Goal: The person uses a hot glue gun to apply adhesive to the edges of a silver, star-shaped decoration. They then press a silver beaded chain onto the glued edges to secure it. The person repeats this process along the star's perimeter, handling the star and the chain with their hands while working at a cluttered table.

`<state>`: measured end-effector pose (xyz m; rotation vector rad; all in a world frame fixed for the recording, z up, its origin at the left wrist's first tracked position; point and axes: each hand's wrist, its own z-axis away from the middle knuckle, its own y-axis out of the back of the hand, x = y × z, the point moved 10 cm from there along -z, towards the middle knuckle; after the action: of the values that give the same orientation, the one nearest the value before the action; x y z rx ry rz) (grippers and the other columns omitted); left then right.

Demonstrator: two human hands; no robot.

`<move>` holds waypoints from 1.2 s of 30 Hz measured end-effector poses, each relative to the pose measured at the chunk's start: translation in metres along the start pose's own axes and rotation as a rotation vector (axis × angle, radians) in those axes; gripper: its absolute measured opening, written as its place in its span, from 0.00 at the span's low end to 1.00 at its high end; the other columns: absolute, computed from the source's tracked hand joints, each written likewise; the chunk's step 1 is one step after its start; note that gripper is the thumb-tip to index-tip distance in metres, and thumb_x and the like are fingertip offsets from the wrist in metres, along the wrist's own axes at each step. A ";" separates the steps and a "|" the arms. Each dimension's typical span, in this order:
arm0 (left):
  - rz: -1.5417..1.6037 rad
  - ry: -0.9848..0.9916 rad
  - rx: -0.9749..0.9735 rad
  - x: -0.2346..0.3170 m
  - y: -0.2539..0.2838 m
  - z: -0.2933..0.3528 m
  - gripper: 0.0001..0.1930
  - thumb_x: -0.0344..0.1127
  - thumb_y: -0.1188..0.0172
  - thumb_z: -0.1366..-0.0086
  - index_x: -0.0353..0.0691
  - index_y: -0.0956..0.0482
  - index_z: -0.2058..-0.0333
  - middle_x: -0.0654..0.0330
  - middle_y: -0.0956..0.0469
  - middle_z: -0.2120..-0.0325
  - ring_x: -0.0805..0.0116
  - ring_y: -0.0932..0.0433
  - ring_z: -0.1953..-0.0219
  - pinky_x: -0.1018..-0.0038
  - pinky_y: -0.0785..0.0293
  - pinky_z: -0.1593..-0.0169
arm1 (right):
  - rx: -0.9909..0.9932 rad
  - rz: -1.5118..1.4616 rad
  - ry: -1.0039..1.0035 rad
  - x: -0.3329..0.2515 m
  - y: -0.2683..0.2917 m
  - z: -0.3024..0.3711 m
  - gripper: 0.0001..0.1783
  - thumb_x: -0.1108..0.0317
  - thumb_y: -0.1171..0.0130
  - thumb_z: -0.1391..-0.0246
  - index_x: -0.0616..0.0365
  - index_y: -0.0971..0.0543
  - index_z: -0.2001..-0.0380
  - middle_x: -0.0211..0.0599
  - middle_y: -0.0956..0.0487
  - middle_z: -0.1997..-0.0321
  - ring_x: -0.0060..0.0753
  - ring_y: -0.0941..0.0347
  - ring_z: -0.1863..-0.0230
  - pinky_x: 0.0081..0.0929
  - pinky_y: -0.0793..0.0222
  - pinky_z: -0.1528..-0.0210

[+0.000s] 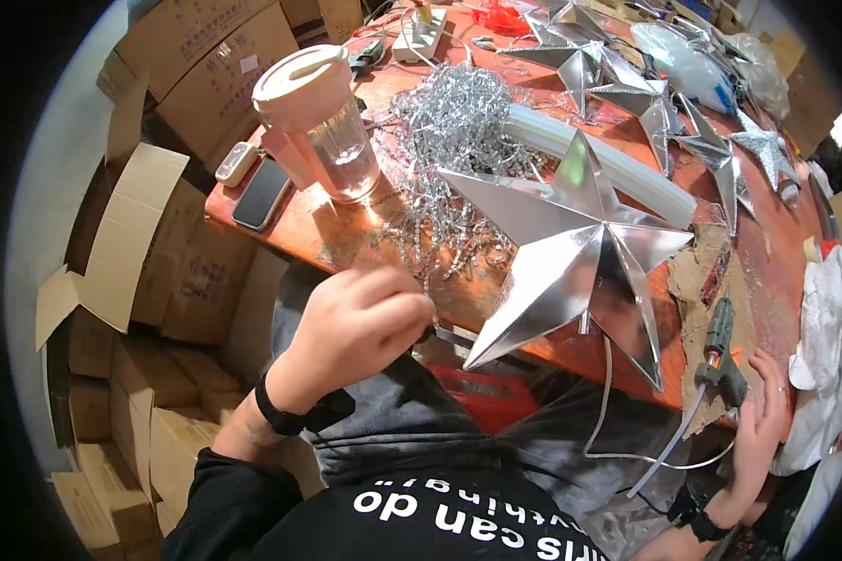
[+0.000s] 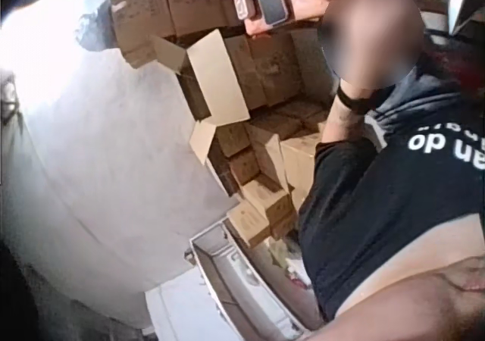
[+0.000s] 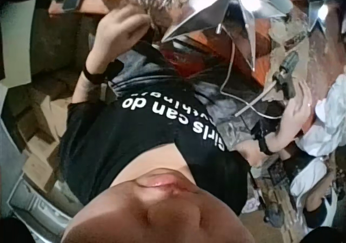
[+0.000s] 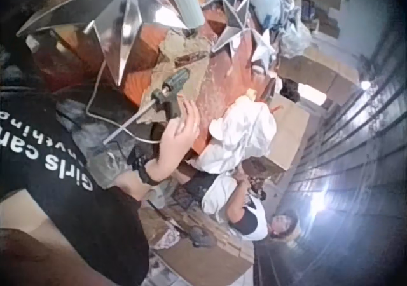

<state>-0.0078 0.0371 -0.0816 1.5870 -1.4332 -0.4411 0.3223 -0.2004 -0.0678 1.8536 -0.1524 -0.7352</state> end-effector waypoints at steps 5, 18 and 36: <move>0.511 0.263 0.367 -0.033 0.078 -0.031 0.07 0.21 0.45 0.40 0.38 0.29 0.64 0.69 0.30 0.73 0.82 0.35 0.73 0.85 0.39 0.71 | 0.174 -0.174 0.036 -0.037 0.031 0.008 0.19 0.81 0.58 0.52 0.69 0.27 0.55 0.46 0.26 0.50 0.39 0.32 0.46 0.32 0.42 0.40; 1.137 -0.197 0.180 0.048 0.188 -0.127 0.14 0.33 0.57 0.29 0.33 0.31 0.50 0.47 0.28 0.49 0.59 0.27 0.46 0.70 0.30 0.42 | 0.193 -0.433 0.441 -0.179 0.046 0.011 0.17 0.81 0.53 0.59 0.64 0.23 0.64 0.45 0.22 0.63 0.44 0.27 0.59 0.32 0.33 0.53; 0.853 0.188 0.239 -0.045 0.139 -0.201 0.09 0.39 0.39 0.38 0.44 0.23 0.62 0.63 0.20 0.60 0.74 0.21 0.60 0.82 0.28 0.63 | 0.158 -0.451 0.536 -0.197 0.040 0.021 0.12 0.81 0.50 0.55 0.64 0.23 0.65 0.45 0.22 0.65 0.44 0.26 0.63 0.33 0.31 0.58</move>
<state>0.0539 0.1699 0.1192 1.0047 -1.8859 0.3802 0.1628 -0.1479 0.0438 2.2001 0.5827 -0.5054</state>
